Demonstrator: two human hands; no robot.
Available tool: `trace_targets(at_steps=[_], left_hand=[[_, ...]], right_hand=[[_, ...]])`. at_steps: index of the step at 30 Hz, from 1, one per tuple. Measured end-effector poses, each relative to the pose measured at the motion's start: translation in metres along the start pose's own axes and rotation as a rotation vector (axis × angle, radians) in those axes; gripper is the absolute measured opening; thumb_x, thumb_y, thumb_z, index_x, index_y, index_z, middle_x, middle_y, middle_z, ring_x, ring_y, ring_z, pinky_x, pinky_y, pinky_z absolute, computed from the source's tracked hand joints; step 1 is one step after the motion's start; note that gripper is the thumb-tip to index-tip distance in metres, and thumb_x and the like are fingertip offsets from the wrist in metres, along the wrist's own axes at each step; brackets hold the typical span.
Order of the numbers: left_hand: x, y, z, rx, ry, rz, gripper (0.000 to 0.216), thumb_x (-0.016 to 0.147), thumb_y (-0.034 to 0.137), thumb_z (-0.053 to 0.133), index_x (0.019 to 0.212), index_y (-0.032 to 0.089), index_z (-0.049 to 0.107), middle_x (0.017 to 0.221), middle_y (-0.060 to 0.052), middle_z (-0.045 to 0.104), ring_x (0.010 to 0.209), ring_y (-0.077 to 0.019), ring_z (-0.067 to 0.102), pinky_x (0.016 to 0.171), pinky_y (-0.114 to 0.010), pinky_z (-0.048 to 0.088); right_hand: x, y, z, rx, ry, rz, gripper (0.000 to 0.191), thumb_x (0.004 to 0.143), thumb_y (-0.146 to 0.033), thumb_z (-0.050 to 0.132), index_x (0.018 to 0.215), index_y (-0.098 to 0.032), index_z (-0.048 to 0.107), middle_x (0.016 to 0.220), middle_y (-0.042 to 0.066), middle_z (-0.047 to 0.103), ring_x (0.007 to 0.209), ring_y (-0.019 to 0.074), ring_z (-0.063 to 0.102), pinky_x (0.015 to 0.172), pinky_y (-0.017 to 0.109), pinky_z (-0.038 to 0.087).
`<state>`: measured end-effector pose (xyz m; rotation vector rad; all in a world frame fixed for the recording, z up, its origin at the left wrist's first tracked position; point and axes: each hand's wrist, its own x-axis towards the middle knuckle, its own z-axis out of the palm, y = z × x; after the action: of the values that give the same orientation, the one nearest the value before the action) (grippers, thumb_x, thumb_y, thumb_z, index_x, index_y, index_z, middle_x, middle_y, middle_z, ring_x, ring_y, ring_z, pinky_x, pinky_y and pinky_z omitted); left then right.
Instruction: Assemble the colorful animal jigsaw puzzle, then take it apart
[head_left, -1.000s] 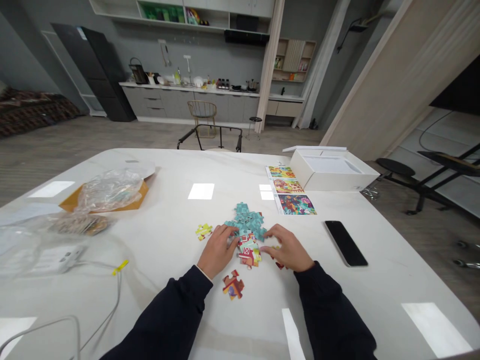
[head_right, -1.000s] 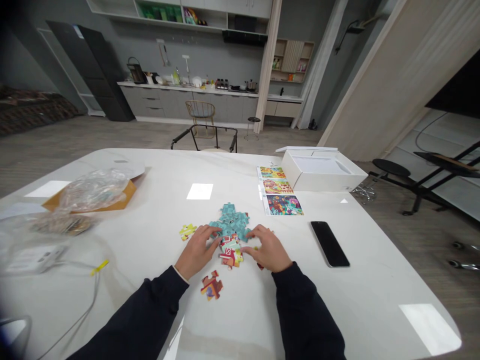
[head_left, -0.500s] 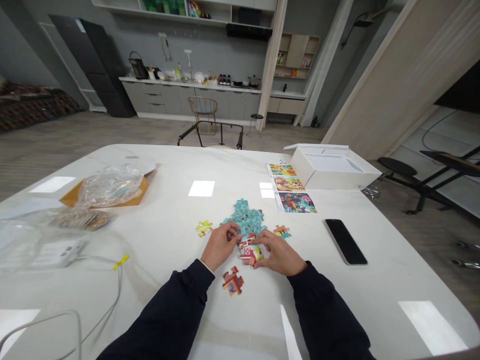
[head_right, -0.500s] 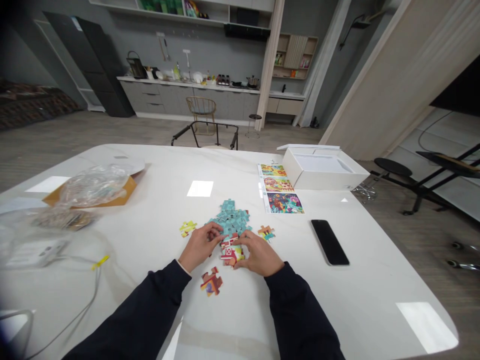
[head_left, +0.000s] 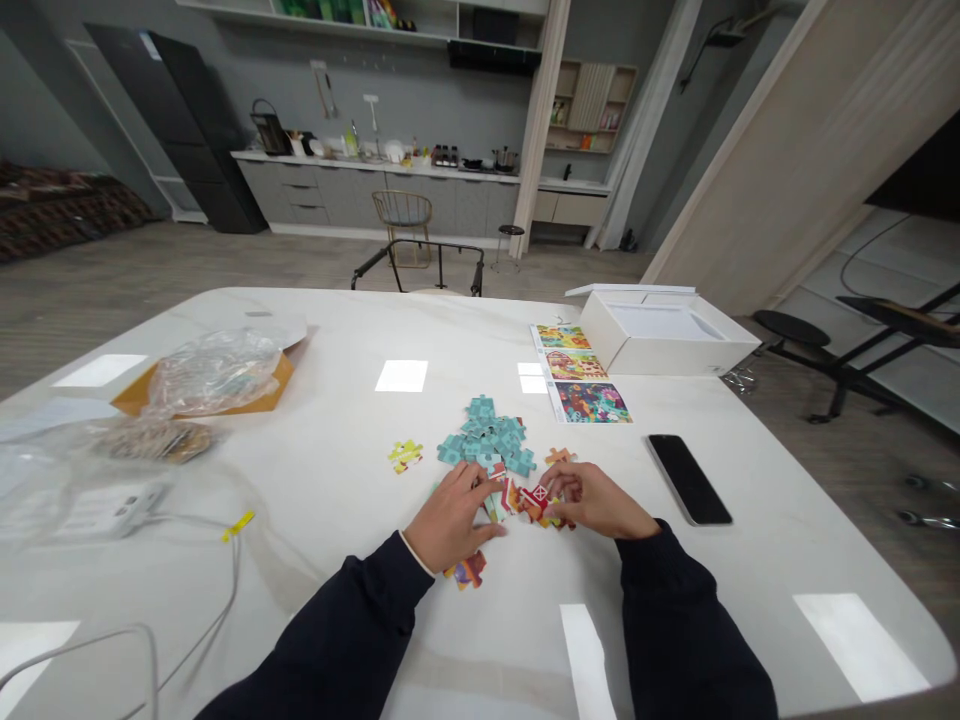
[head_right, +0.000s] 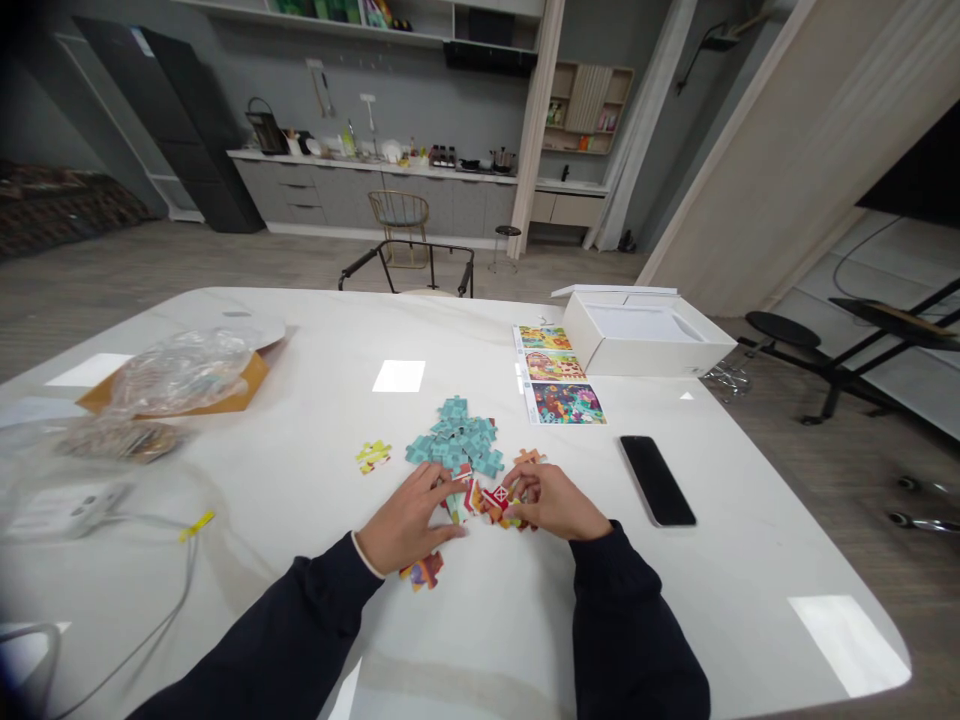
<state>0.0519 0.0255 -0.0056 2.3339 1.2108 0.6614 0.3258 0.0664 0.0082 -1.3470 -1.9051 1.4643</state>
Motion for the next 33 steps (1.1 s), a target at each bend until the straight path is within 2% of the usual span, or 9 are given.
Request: trace_targets(at_steps=[4, 11, 15, 18, 21, 24, 27, 30, 33], left_hand=[[0.0, 0.003, -0.004, -0.01, -0.018, -0.007, 0.042, 0.078, 0.024, 0.083, 0.117, 0.023, 0.067, 0.113, -0.009, 0.059, 0.107, -0.0286, 0.055, 0.095, -0.043, 0.049], [-0.003, 0.007, -0.021, -0.063, -0.192, 0.079, 0.039, 0.065, 0.035, 0.095, 0.1, 0.031, 0.079, 0.117, -0.007, 0.06, 0.11, -0.0299, 0.054, 0.1, -0.045, 0.046], [-0.003, 0.007, -0.02, -0.073, -0.216, 0.132, 0.025, 0.08, 0.04, 0.084, 0.103, 0.032, 0.08, 0.126, -0.008, 0.064, 0.115, -0.0302, 0.055, 0.103, -0.046, 0.045], [-0.002, 0.006, -0.019, -0.049, -0.203, 0.164, 0.017, 0.096, 0.033, 0.066, 0.104, 0.03, 0.08, 0.129, -0.007, 0.069, 0.117, -0.0286, 0.057, 0.1, -0.044, 0.046], [-0.005, 0.008, -0.019, -0.017, -0.223, 0.173, 0.02, 0.098, 0.029, 0.061, 0.109, 0.029, 0.078, 0.125, -0.004, 0.074, 0.117, -0.0281, 0.058, 0.098, -0.044, 0.045], [-0.01, 0.013, -0.02, -0.018, -0.247, 0.184, 0.023, 0.096, 0.024, 0.063, 0.115, 0.031, 0.075, 0.123, 0.0, 0.075, 0.126, -0.0286, 0.056, 0.102, -0.044, 0.043], [-0.014, 0.019, -0.02, -0.065, -0.264, 0.216, 0.024, 0.094, 0.021, 0.064, 0.114, 0.031, 0.073, 0.12, 0.0, 0.076, 0.128, -0.028, 0.056, 0.105, -0.044, 0.041], [-0.016, 0.019, -0.017, -0.109, -0.253, 0.243, 0.019, 0.093, 0.022, 0.065, 0.109, 0.029, 0.074, 0.114, -0.002, 0.077, 0.122, -0.0265, 0.06, 0.103, -0.042, 0.043], [-0.013, 0.01, -0.012, -0.108, -0.112, 0.206, 0.016, 0.096, 0.022, 0.062, 0.105, 0.025, 0.074, 0.106, -0.004, 0.076, 0.111, -0.0251, 0.062, 0.097, -0.041, 0.047]], right_hand=[[-0.007, 0.001, -0.002, 0.05, -0.186, 0.089, 0.043, 0.059, -0.03, 0.093, 0.093, -0.017, 0.072, 0.071, -0.001, 0.068, 0.063, 0.0141, 0.064, 0.056, 0.022, 0.046], [-0.008, -0.002, 0.0, 0.017, -0.21, 0.202, 0.046, 0.061, -0.046, 0.091, 0.094, -0.016, 0.081, 0.068, 0.002, 0.071, 0.044, 0.011, 0.051, 0.033, 0.021, 0.037], [-0.007, 0.0, -0.001, -0.063, -0.146, 0.187, 0.041, 0.067, -0.051, 0.087, 0.089, -0.016, 0.085, 0.067, 0.004, 0.071, 0.039, 0.0096, 0.045, 0.031, 0.024, 0.034], [-0.005, 0.005, 0.0, -0.083, -0.156, 0.091, 0.036, 0.066, -0.049, 0.089, 0.082, -0.017, 0.085, 0.069, 0.006, 0.074, 0.051, 0.014, 0.056, 0.043, 0.025, 0.043], [-0.001, 0.009, 0.003, -0.07, -0.09, 0.017, 0.038, 0.059, -0.049, 0.093, 0.077, -0.016, 0.084, 0.071, 0.007, 0.073, 0.06, 0.0169, 0.061, 0.051, 0.027, 0.047], [0.007, 0.008, 0.01, -0.099, 0.076, -0.025, 0.039, 0.068, -0.053, 0.089, 0.078, -0.016, 0.082, 0.063, 0.005, 0.069, 0.055, 0.0166, 0.06, 0.051, 0.028, 0.047], [0.017, 0.003, 0.025, -0.194, 0.217, -0.263, 0.03, 0.079, -0.046, 0.085, 0.092, -0.02, 0.082, 0.082, 0.007, 0.074, 0.074, 0.0208, 0.067, 0.072, 0.034, 0.056], [0.022, -0.002, 0.042, -0.235, 0.195, -0.433, 0.025, 0.083, -0.035, 0.083, 0.105, -0.024, 0.081, 0.102, 0.008, 0.073, 0.096, 0.0235, 0.068, 0.091, 0.038, 0.054], [0.021, -0.003, 0.05, -0.309, 0.136, -0.444, 0.022, 0.085, -0.028, 0.082, 0.106, -0.026, 0.081, 0.1, 0.006, 0.068, 0.096, 0.0222, 0.066, 0.088, 0.036, 0.053]])
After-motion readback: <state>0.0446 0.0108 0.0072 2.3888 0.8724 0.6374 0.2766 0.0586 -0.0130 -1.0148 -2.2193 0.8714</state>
